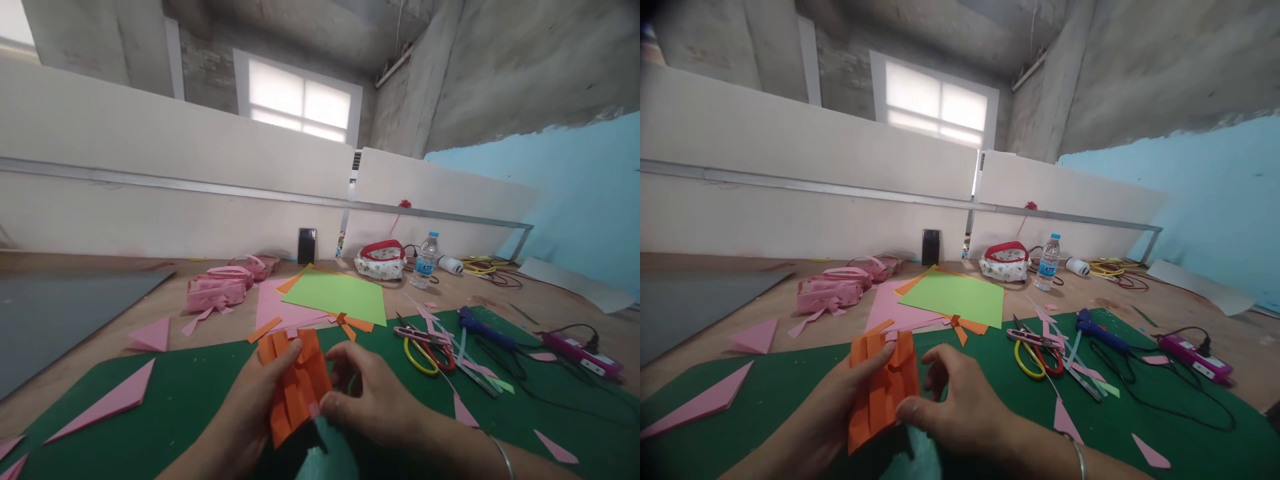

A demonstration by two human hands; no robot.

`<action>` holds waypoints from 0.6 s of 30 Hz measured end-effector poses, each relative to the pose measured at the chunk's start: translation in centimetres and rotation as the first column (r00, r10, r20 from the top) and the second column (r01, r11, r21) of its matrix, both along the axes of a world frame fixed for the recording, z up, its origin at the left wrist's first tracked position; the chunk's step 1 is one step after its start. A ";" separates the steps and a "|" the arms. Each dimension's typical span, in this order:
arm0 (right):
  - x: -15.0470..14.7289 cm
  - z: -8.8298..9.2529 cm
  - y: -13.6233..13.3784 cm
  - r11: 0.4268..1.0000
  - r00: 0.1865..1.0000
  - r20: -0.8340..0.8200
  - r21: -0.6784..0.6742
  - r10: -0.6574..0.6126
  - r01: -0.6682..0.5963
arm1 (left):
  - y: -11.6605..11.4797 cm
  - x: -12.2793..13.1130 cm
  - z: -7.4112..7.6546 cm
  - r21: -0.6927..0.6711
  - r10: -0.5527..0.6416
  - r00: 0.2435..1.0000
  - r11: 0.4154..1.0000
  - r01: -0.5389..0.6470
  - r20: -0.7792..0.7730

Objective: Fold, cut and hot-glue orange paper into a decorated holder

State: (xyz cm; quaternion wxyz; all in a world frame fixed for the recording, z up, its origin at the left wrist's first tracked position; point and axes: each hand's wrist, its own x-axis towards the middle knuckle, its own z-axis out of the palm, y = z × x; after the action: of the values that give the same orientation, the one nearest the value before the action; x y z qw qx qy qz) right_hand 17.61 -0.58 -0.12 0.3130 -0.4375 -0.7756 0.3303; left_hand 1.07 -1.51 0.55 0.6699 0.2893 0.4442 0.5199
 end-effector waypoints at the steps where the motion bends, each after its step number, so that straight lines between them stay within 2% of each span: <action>1: -0.3 -0.2 -0.2 1.000 1.000 0.002 0.025 -0.010 0.010 | -0.1 0.1 -0.1 0.017 -0.001 1.000 1.000 0.001 -0.004; 6: -0.6 -0.5 -0.1 0.952 0.989 0.006 0.273 -0.146 0.139 | -0.9 0.6 0.3 0.068 -0.122 0.992 0.990 0.124 -0.024; 9: -0.3 -0.6 0.3 0.921 0.980 -0.022 0.337 -0.199 0.195 | -1.2 0.8 0.5 0.125 -0.173 0.983 0.976 0.179 -0.059; 12: -0.2 -0.8 0.5 0.892 0.983 -0.070 0.414 -0.168 0.182 | -1.4 1.1 0.4 0.138 -0.186 0.977 0.970 0.199 -0.103; 15: -0.5 -0.9 0.4 0.843 0.990 -0.099 0.519 -0.102 0.139 | -1.4 1.3 0.2 0.110 -0.159 0.981 0.979 0.171 -0.112; 18: -0.5 -0.8 0.3 0.833 0.985 -0.145 0.531 -0.092 0.156 | -1.3 1.3 0.2 0.124 -0.147 0.984 0.980 0.159 -0.101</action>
State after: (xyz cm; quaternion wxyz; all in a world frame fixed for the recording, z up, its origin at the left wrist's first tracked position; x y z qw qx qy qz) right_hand 17.09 -0.32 -0.87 0.4877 -0.3617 -0.7880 0.1017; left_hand 2.35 -2.83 0.75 0.6663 0.3896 0.4158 0.4810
